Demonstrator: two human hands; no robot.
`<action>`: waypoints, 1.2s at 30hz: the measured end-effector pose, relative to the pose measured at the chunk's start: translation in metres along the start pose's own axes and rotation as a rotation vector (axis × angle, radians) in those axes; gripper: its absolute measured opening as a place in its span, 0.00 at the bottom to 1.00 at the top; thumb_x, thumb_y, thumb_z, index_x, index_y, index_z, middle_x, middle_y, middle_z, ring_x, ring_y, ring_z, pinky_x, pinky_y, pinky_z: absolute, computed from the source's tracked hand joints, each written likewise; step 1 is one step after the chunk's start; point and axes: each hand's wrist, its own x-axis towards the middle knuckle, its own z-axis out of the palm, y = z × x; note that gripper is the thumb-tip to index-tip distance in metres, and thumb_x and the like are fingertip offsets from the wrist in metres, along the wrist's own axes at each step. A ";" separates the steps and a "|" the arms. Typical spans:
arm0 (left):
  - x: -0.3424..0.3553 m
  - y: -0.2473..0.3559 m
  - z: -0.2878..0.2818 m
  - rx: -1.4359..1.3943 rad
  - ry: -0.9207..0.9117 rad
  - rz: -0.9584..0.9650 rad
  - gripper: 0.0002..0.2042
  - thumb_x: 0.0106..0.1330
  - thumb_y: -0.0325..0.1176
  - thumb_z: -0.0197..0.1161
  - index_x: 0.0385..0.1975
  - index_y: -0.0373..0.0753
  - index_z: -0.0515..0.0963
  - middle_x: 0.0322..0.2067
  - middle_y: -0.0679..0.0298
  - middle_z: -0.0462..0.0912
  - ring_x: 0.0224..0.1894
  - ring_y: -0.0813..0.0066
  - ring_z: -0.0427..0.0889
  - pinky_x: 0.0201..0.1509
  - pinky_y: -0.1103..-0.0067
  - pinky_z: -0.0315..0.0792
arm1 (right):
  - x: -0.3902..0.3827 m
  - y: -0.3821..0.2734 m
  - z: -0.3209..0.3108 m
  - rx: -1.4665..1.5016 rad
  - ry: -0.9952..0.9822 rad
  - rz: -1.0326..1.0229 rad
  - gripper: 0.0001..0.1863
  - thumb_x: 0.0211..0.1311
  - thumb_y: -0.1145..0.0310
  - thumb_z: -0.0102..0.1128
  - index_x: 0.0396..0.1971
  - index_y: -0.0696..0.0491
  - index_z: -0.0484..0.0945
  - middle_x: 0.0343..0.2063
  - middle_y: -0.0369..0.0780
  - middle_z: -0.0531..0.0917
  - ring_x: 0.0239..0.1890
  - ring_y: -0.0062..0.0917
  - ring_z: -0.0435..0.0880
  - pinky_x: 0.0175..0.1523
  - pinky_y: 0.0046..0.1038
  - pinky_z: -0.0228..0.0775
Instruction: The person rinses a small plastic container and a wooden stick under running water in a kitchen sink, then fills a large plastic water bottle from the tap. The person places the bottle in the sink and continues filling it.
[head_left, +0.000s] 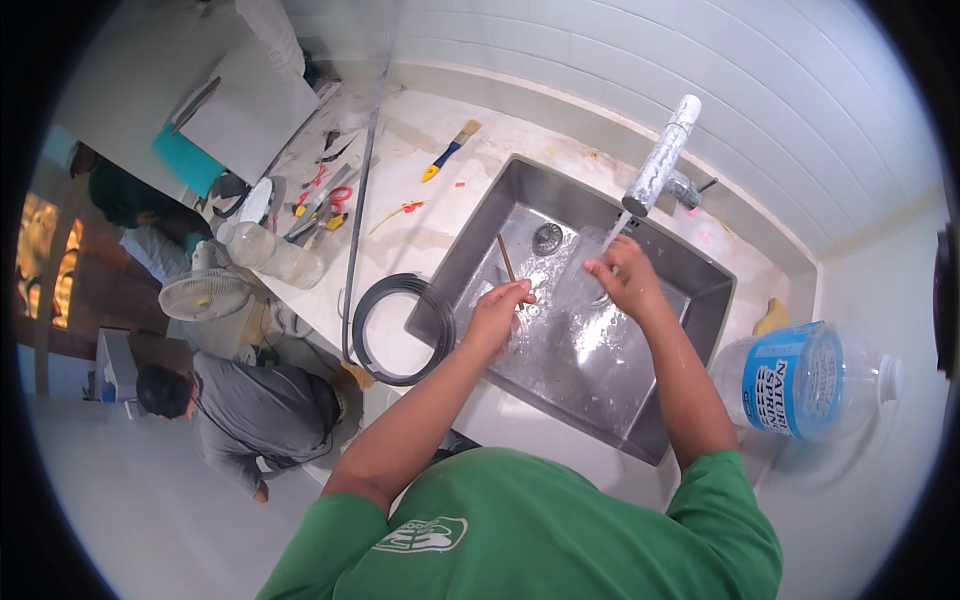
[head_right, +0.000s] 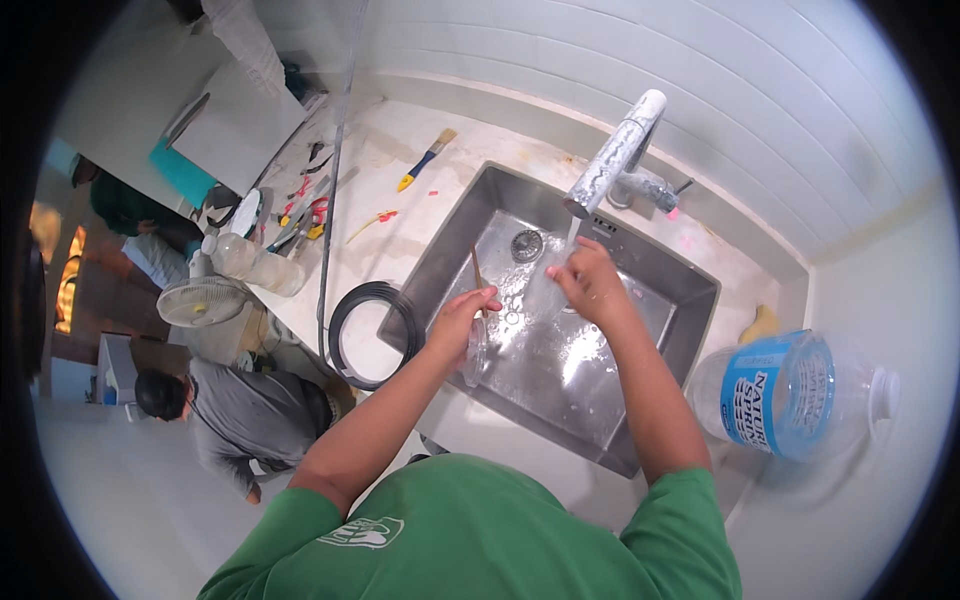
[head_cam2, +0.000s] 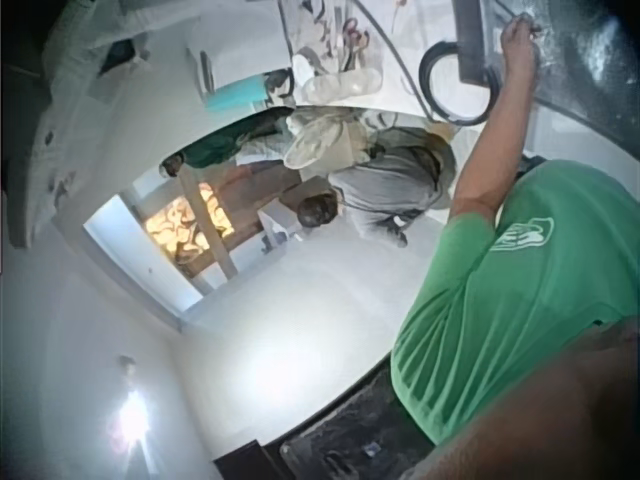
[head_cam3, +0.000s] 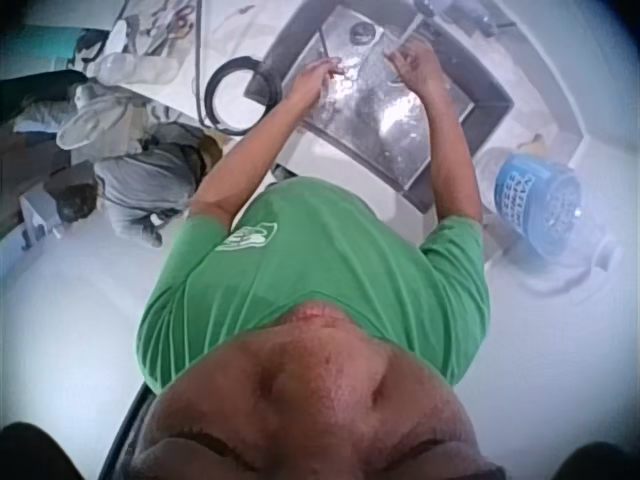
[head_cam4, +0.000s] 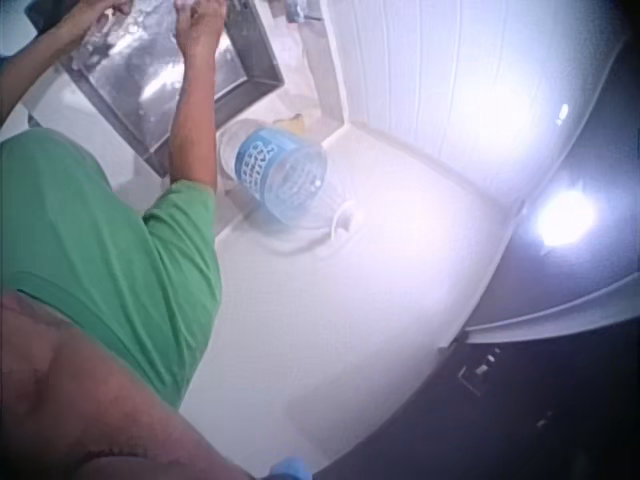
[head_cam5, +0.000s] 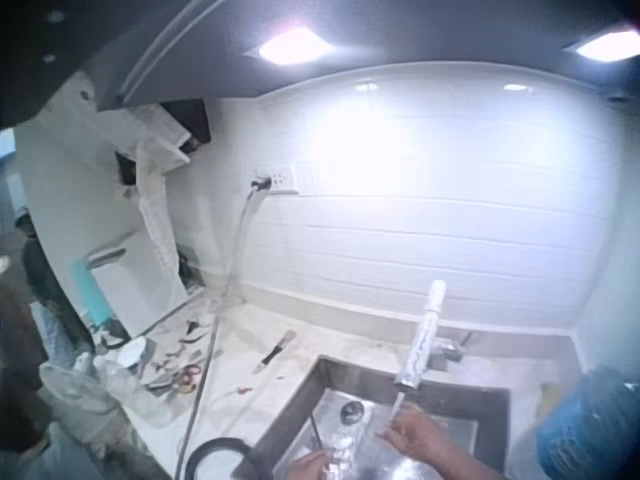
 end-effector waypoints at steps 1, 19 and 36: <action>-0.001 0.001 -0.001 -0.048 0.003 -0.031 0.17 0.68 0.43 0.63 0.46 0.36 0.80 0.39 0.68 0.81 0.32 0.82 0.77 0.36 0.83 0.72 | -0.003 -0.002 0.005 0.065 0.048 -0.017 0.12 0.60 0.63 0.68 0.25 0.56 0.83 0.40 0.43 0.85 0.58 0.46 0.74 0.65 0.39 0.65; -0.049 0.003 -0.020 0.010 0.091 -0.038 0.15 0.65 0.44 0.66 0.35 0.37 0.82 0.31 0.69 0.76 0.25 0.82 0.71 0.27 0.83 0.65 | -0.013 -0.024 0.031 0.107 0.180 0.225 0.11 0.64 0.63 0.63 0.35 0.58 0.79 0.28 0.51 0.81 0.34 0.44 0.83 0.40 0.37 0.72; -0.076 0.006 -0.041 -0.012 -0.020 -0.017 0.17 0.69 0.41 0.59 0.49 0.35 0.80 0.39 0.66 0.81 0.34 0.81 0.76 0.35 0.83 0.71 | -0.017 -0.027 0.035 -0.151 0.264 0.130 0.19 0.60 0.59 0.62 0.18 0.59 0.74 0.22 0.49 0.77 0.46 0.49 0.78 0.60 0.42 0.67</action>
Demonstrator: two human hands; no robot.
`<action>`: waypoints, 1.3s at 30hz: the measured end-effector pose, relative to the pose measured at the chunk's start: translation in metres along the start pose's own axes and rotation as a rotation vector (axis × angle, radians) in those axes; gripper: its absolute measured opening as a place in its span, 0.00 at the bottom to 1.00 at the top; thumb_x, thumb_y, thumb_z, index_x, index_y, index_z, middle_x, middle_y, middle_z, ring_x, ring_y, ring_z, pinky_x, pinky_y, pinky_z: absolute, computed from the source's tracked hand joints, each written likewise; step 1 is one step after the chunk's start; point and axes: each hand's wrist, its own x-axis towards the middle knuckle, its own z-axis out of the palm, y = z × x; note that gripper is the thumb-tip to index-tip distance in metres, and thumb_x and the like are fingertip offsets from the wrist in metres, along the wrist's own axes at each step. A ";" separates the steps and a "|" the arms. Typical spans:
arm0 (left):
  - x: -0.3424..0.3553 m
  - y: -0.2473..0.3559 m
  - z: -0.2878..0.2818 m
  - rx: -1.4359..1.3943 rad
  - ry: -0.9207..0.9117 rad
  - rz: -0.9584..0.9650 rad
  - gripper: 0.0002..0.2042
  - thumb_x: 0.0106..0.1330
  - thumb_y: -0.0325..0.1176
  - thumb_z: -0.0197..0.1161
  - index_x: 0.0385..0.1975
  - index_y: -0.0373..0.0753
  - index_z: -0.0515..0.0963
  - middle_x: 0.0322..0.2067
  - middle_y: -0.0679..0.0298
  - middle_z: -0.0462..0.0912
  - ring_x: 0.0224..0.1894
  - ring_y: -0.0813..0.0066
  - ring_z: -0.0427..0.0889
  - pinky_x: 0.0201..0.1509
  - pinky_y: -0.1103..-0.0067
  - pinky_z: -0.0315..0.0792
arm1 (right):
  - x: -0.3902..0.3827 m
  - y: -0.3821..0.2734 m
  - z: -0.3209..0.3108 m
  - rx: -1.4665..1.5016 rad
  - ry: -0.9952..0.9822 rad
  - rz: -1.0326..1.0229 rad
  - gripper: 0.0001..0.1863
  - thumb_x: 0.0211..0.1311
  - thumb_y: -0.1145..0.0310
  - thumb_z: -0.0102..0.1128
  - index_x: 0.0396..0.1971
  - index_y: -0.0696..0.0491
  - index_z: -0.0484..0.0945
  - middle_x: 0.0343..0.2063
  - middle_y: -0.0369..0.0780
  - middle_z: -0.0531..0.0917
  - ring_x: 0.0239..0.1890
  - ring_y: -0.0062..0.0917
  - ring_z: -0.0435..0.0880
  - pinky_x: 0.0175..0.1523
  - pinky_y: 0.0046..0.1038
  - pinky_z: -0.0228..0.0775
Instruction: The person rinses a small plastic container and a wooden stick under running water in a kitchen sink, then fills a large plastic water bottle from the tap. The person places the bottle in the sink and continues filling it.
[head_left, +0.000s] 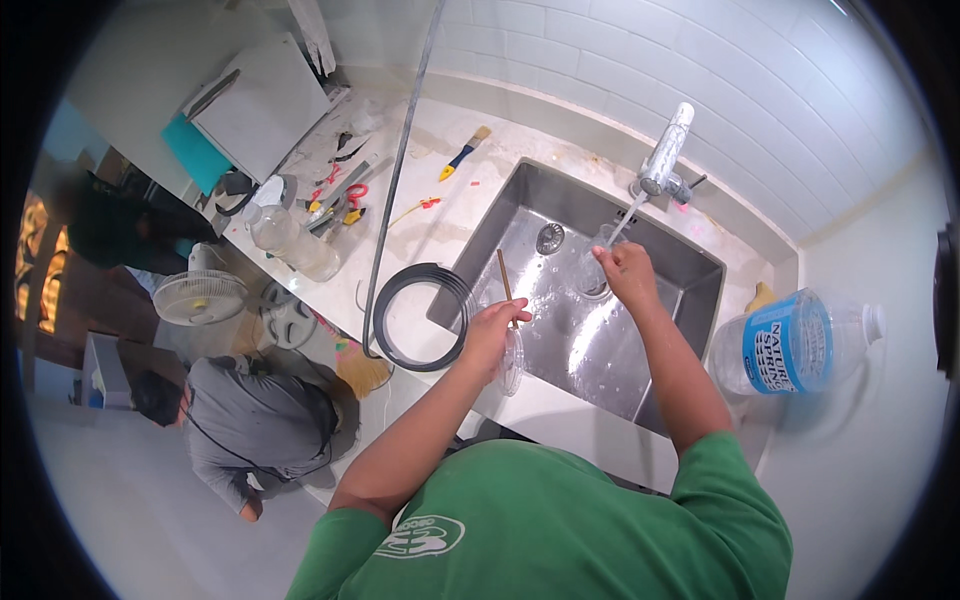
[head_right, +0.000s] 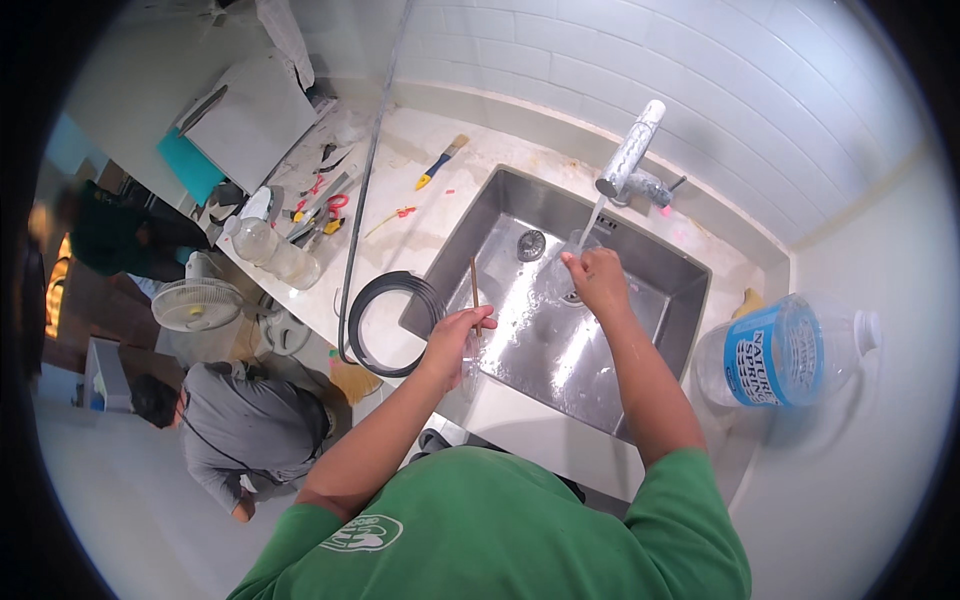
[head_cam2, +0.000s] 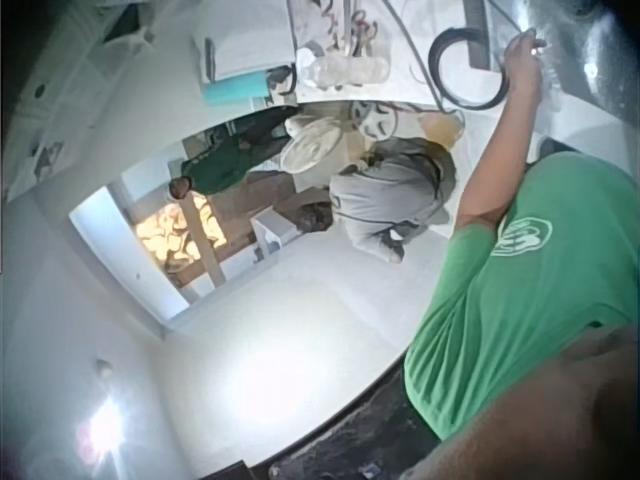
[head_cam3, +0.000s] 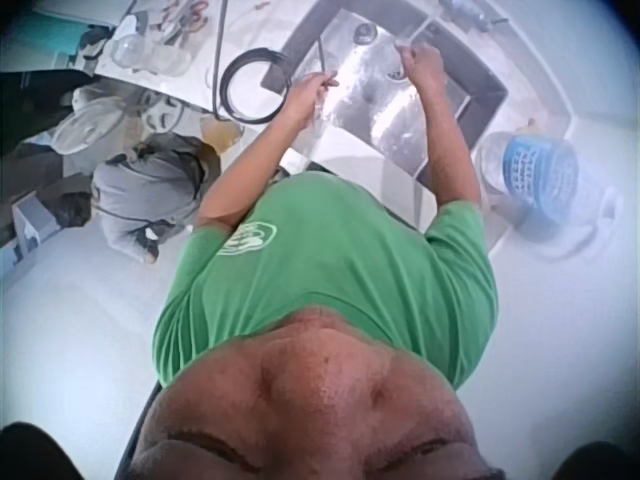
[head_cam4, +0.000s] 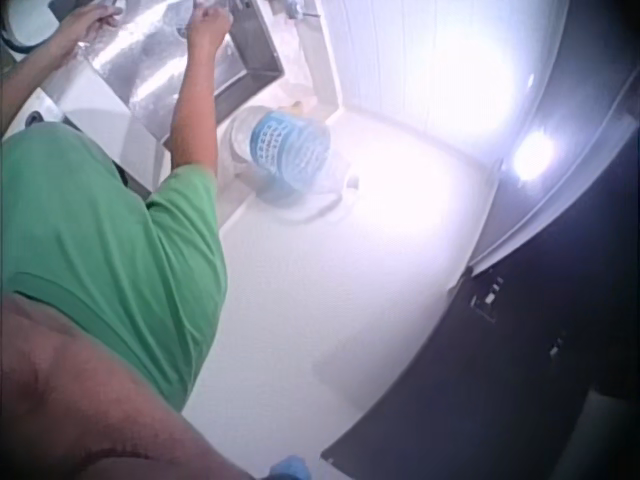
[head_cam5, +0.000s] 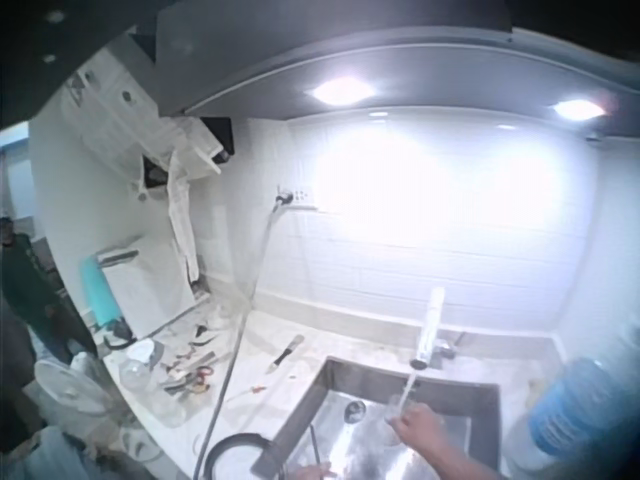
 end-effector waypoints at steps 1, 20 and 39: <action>-0.001 0.001 -0.001 0.012 -0.010 -0.006 0.17 0.69 0.41 0.59 0.50 0.35 0.80 0.39 0.66 0.81 0.34 0.81 0.76 0.36 0.83 0.71 | 0.001 0.002 0.004 0.001 0.012 -0.043 0.21 0.59 0.58 0.63 0.16 0.59 0.73 0.22 0.49 0.77 0.46 0.49 0.78 0.61 0.44 0.65; -0.021 0.054 -0.012 -0.226 -0.302 0.066 0.22 0.65 0.31 0.52 0.58 0.29 0.74 0.46 0.55 0.83 0.16 0.84 0.65 0.21 0.85 0.61 | -0.003 0.029 0.035 -0.083 -0.311 0.322 0.42 0.38 0.48 0.74 0.59 0.47 0.78 0.70 0.58 0.58 0.68 0.52 0.62 0.70 0.37 0.59; -0.045 0.089 0.024 -0.083 -0.249 0.200 0.16 0.65 0.26 0.56 0.51 0.29 0.80 0.41 0.57 0.86 0.23 0.85 0.72 0.29 0.86 0.68 | 0.043 0.003 -0.009 0.399 -0.276 0.090 0.42 0.38 0.55 0.81 0.56 0.53 0.70 0.48 0.47 0.74 0.53 0.34 0.75 0.58 0.35 0.69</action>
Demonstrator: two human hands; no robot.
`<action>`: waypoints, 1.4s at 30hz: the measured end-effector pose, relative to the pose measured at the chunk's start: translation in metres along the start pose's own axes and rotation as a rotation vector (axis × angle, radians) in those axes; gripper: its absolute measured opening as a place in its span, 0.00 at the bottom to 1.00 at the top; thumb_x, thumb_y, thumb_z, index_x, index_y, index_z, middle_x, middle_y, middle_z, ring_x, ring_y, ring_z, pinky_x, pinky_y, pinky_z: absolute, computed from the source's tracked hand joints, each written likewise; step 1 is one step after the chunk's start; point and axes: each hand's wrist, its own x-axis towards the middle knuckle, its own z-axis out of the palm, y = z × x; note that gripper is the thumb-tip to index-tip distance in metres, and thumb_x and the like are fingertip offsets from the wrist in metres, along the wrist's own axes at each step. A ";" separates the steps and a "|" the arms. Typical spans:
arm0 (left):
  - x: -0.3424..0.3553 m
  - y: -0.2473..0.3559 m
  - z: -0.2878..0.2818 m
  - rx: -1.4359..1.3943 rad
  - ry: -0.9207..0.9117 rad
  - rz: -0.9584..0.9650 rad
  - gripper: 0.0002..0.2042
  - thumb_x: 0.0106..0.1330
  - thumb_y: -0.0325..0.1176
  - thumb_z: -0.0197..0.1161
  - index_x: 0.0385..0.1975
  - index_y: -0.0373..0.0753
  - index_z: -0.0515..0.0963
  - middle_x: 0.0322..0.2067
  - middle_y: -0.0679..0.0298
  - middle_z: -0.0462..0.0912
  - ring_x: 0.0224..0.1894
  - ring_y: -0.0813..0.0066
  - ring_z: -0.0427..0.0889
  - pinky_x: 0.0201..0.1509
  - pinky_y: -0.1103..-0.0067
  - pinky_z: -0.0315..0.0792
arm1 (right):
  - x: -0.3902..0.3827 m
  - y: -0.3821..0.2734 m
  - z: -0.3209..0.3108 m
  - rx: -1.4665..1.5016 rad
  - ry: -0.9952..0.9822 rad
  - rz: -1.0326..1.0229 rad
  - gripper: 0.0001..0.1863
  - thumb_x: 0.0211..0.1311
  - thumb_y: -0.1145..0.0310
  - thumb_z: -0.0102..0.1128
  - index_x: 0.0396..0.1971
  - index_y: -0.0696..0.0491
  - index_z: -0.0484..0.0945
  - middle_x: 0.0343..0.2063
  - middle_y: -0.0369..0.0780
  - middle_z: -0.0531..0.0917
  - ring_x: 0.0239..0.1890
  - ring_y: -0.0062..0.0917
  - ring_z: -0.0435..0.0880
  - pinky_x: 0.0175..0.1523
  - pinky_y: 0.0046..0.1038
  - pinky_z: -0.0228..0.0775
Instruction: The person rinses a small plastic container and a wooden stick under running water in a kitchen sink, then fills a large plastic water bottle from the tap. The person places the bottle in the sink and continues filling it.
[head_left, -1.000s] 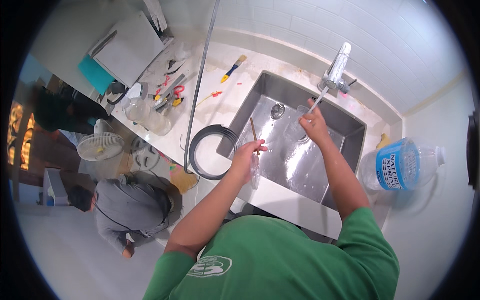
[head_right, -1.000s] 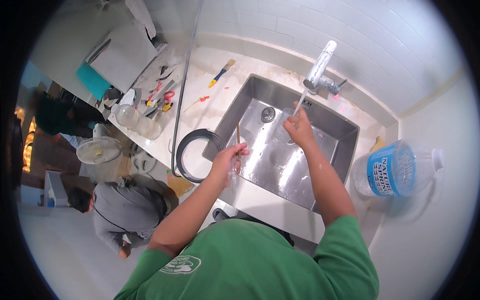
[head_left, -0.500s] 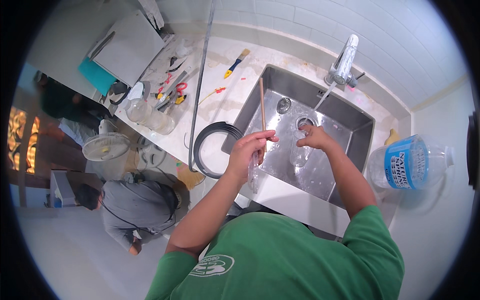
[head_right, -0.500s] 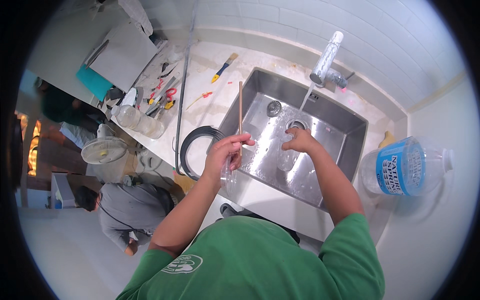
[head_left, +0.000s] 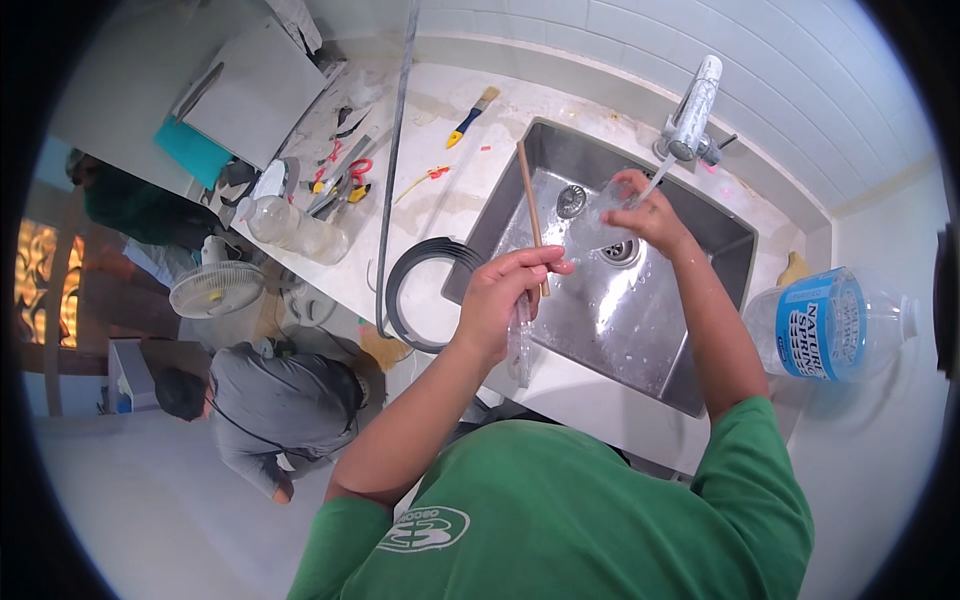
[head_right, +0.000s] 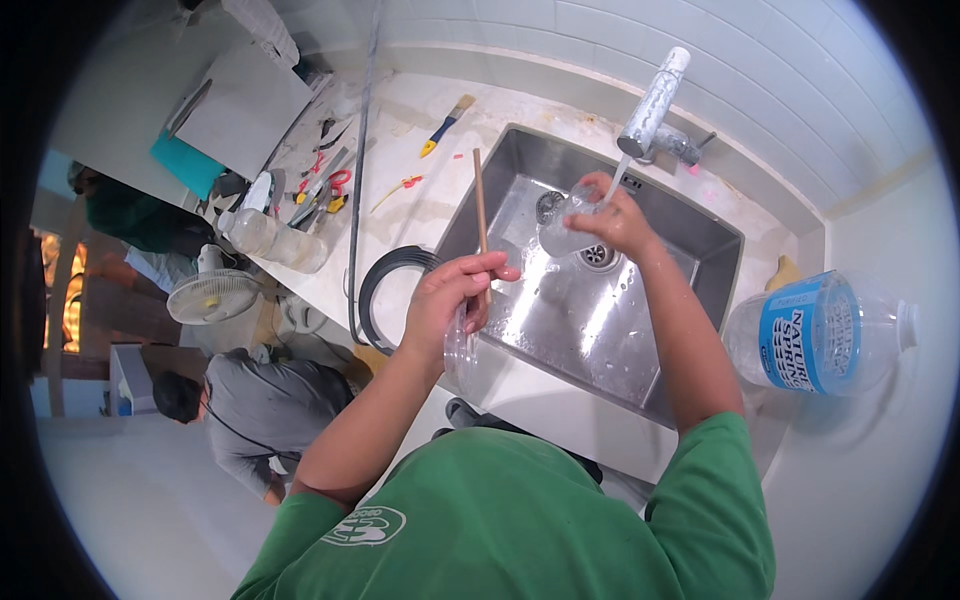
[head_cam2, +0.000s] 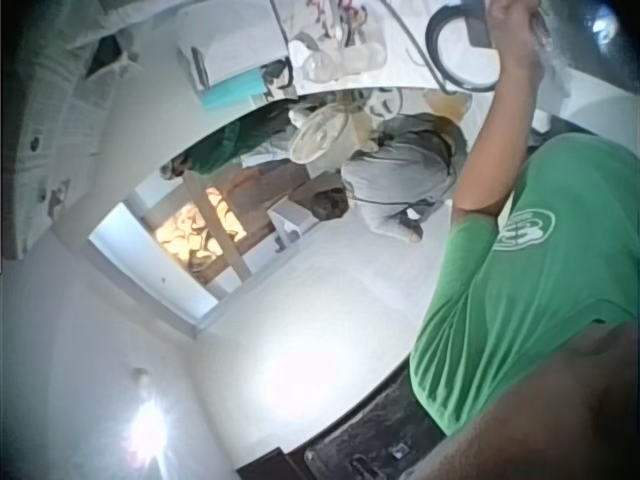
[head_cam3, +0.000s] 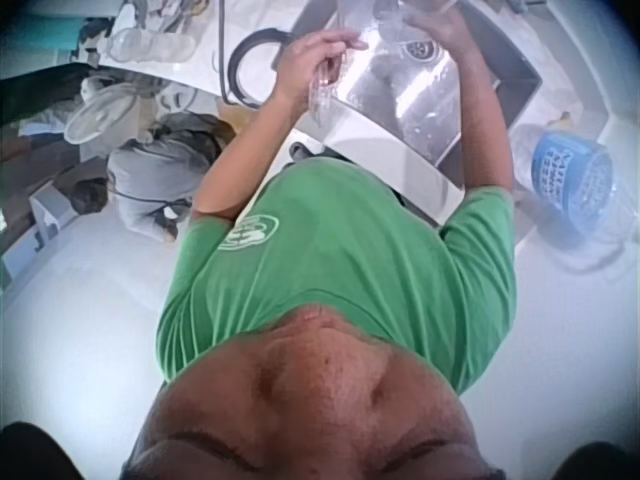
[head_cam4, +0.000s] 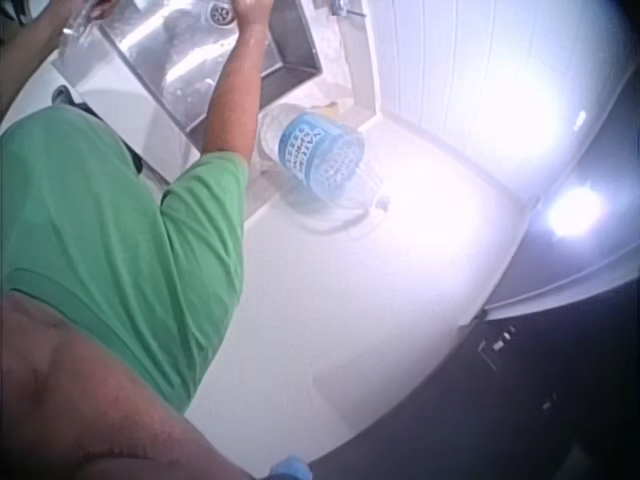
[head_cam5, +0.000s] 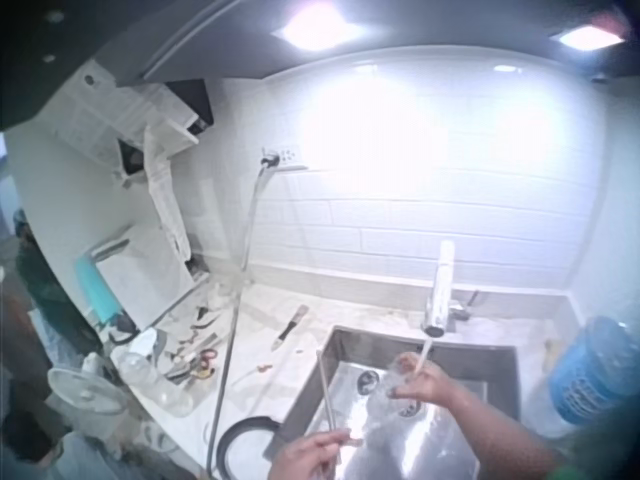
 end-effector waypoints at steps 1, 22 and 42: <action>0.001 -0.001 0.002 0.028 0.003 0.016 0.15 0.65 0.25 0.57 0.50 0.30 0.81 0.41 0.57 0.86 0.25 0.85 0.74 0.31 0.86 0.70 | 0.001 0.012 -0.002 0.105 0.056 0.004 0.42 0.39 0.53 0.80 0.56 0.52 0.71 0.50 0.48 0.73 0.54 0.36 0.75 0.58 0.36 0.69; 0.003 -0.019 0.001 1.271 0.052 0.706 0.15 0.57 0.25 0.65 0.43 0.48 0.85 0.30 0.66 0.81 0.24 0.68 0.80 0.26 0.74 0.73 | 0.012 -0.012 -0.017 -0.263 0.065 -0.170 0.33 0.42 0.54 0.75 0.49 0.51 0.76 0.39 0.46 0.76 0.43 0.40 0.78 0.51 0.35 0.70; -0.012 0.031 0.035 1.402 -0.172 1.353 0.15 0.47 0.24 0.75 0.37 0.45 0.88 0.35 0.67 0.83 0.17 0.82 0.70 0.18 0.82 0.58 | 0.006 0.007 -0.022 -0.286 0.015 -0.105 0.33 0.38 0.56 0.73 0.52 0.43 0.81 0.52 0.52 0.78 0.56 0.47 0.76 0.57 0.41 0.71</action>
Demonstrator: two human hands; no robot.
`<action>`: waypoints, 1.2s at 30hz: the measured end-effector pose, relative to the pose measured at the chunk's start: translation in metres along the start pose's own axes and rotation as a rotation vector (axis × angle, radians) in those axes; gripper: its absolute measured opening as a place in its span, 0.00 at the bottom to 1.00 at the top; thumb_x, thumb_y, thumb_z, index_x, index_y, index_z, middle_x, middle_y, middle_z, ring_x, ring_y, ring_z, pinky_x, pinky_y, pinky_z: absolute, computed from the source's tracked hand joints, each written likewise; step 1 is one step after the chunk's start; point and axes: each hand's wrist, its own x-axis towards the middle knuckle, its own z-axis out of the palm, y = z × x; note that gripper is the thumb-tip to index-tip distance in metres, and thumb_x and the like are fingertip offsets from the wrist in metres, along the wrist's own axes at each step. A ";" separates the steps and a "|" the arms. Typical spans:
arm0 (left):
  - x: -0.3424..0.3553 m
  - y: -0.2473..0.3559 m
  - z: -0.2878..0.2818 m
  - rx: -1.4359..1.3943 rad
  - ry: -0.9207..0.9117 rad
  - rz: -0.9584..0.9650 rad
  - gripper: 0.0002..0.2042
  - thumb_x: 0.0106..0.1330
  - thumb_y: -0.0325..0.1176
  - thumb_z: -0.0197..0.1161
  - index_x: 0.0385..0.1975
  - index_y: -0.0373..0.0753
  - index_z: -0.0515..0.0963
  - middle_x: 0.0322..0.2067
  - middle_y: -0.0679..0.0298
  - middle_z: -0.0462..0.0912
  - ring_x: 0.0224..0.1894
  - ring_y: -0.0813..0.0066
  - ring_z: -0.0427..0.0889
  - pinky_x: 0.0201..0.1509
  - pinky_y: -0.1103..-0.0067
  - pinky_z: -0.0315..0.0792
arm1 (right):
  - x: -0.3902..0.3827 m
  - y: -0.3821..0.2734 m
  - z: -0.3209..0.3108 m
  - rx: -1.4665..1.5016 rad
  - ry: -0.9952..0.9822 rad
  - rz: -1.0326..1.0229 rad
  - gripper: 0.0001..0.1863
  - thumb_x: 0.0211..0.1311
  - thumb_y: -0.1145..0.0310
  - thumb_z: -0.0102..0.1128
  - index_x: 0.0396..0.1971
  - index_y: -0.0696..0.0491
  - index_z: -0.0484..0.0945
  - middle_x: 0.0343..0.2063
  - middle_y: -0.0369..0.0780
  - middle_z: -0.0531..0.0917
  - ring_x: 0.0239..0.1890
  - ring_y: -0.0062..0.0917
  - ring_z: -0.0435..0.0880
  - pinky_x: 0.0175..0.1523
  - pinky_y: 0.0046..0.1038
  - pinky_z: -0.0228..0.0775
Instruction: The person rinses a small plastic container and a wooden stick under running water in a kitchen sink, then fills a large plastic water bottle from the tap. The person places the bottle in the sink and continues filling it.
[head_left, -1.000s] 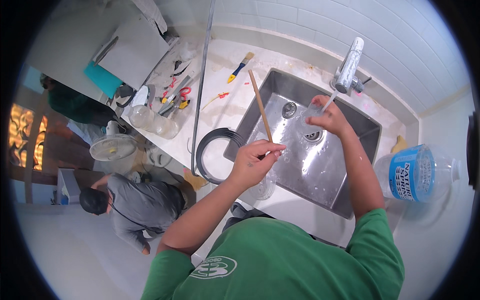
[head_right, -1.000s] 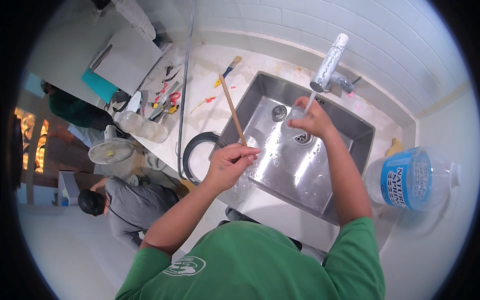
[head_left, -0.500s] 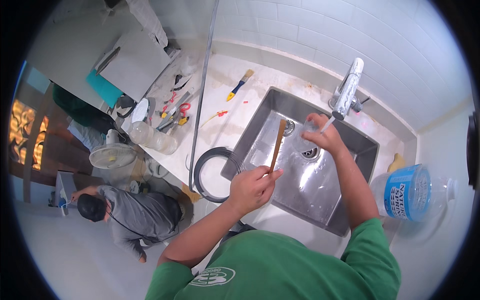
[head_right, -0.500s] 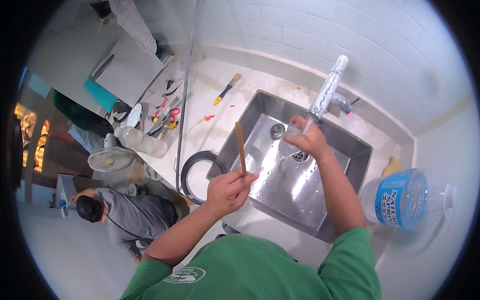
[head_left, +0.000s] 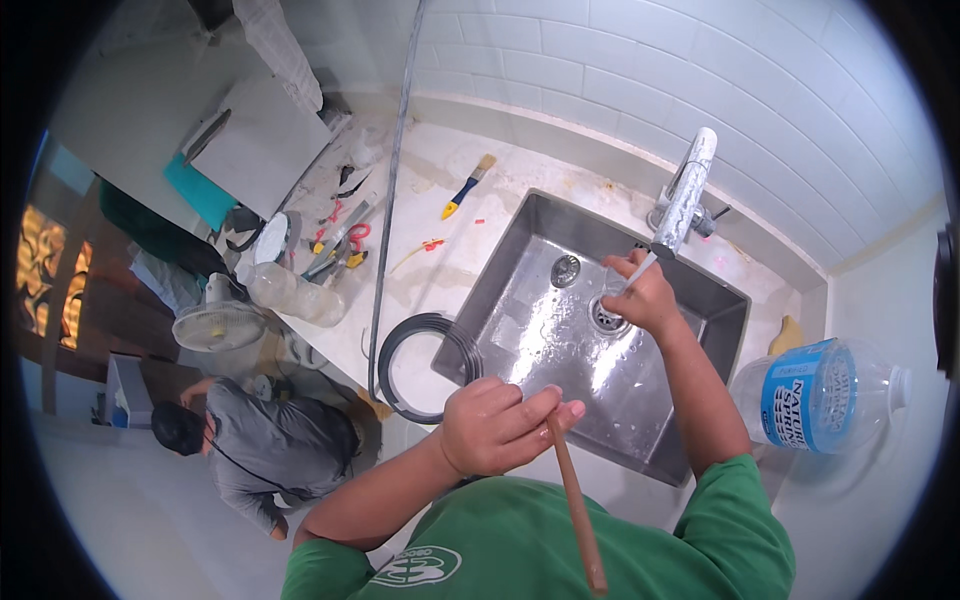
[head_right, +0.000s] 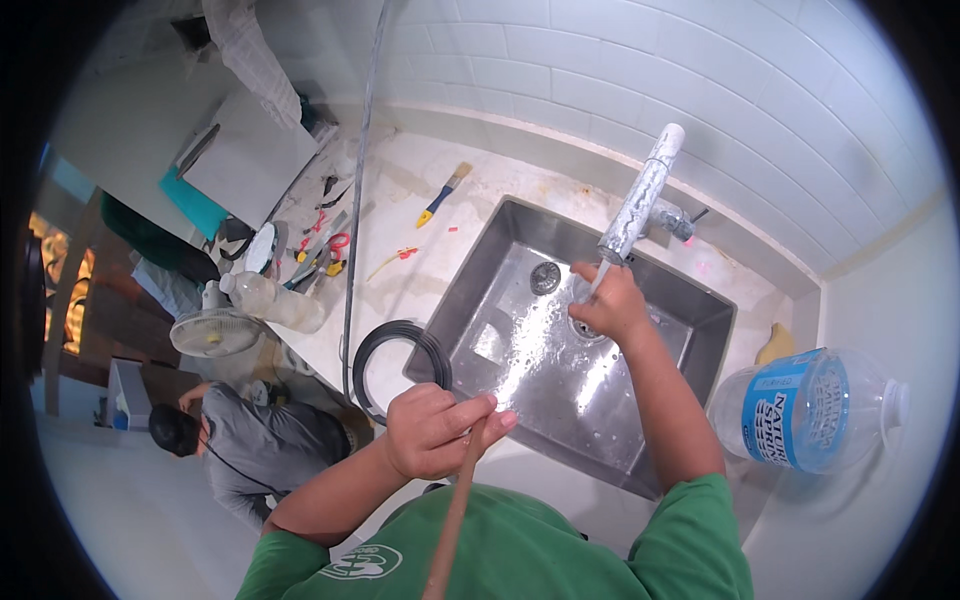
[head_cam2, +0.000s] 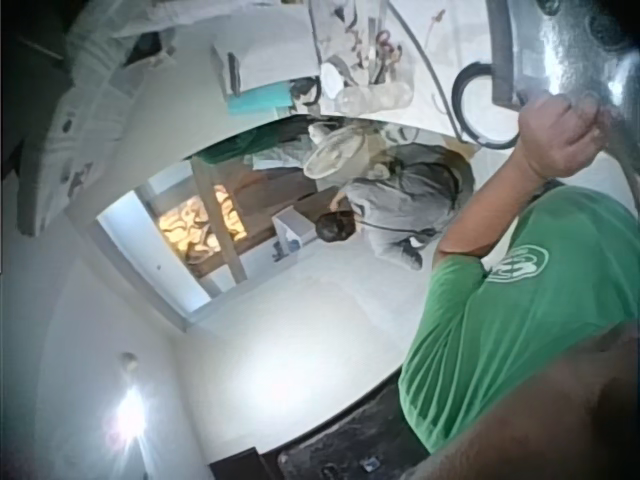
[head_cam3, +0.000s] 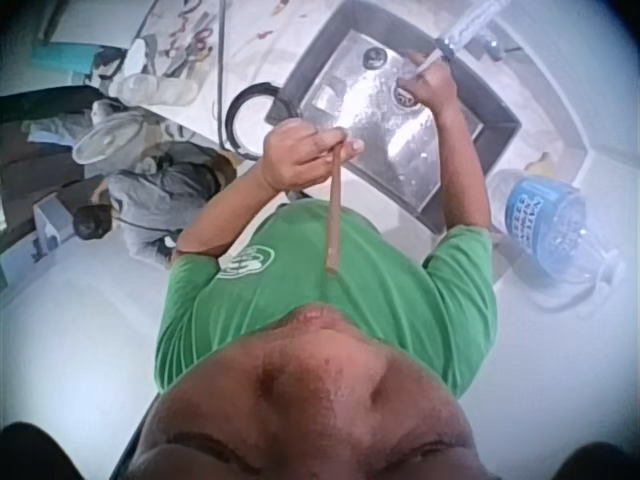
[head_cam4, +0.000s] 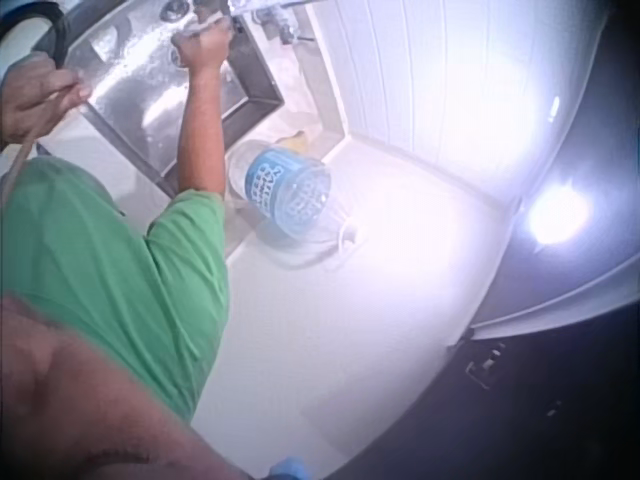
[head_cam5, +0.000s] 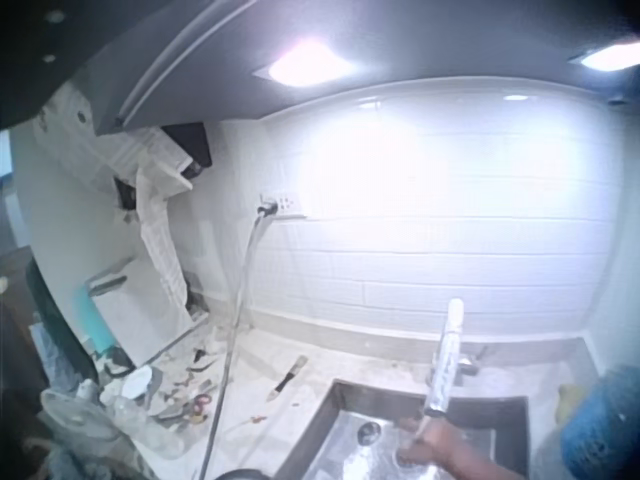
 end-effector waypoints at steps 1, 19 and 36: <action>-0.001 -0.001 0.002 -0.011 0.014 0.021 0.15 0.48 0.25 0.75 0.38 0.45 0.87 0.35 0.66 0.83 0.17 0.82 0.70 0.18 0.82 0.57 | -0.002 -0.002 0.005 -0.028 0.025 -0.033 0.33 0.39 0.56 0.73 0.52 0.43 0.81 0.52 0.51 0.77 0.56 0.47 0.76 0.57 0.40 0.71; -0.043 -0.015 0.039 -0.599 -0.160 -1.076 0.09 0.65 0.26 0.64 0.44 0.36 0.85 0.30 0.68 0.83 0.31 0.85 0.78 0.35 0.84 0.70 | 0.006 -0.002 0.006 0.008 -0.009 0.017 0.30 0.43 0.56 0.74 0.48 0.54 0.80 0.46 0.44 0.79 0.50 0.35 0.79 0.55 0.32 0.69; -0.076 -0.071 0.144 -0.466 -0.007 -1.243 0.24 0.57 0.31 0.64 0.55 0.32 0.77 0.37 0.64 0.70 0.29 0.75 0.70 0.40 0.81 0.69 | -0.016 -0.010 -0.047 0.017 -0.661 0.191 0.30 0.48 0.58 0.72 0.56 0.48 0.82 0.49 0.47 0.82 0.50 0.38 0.83 0.61 0.31 0.69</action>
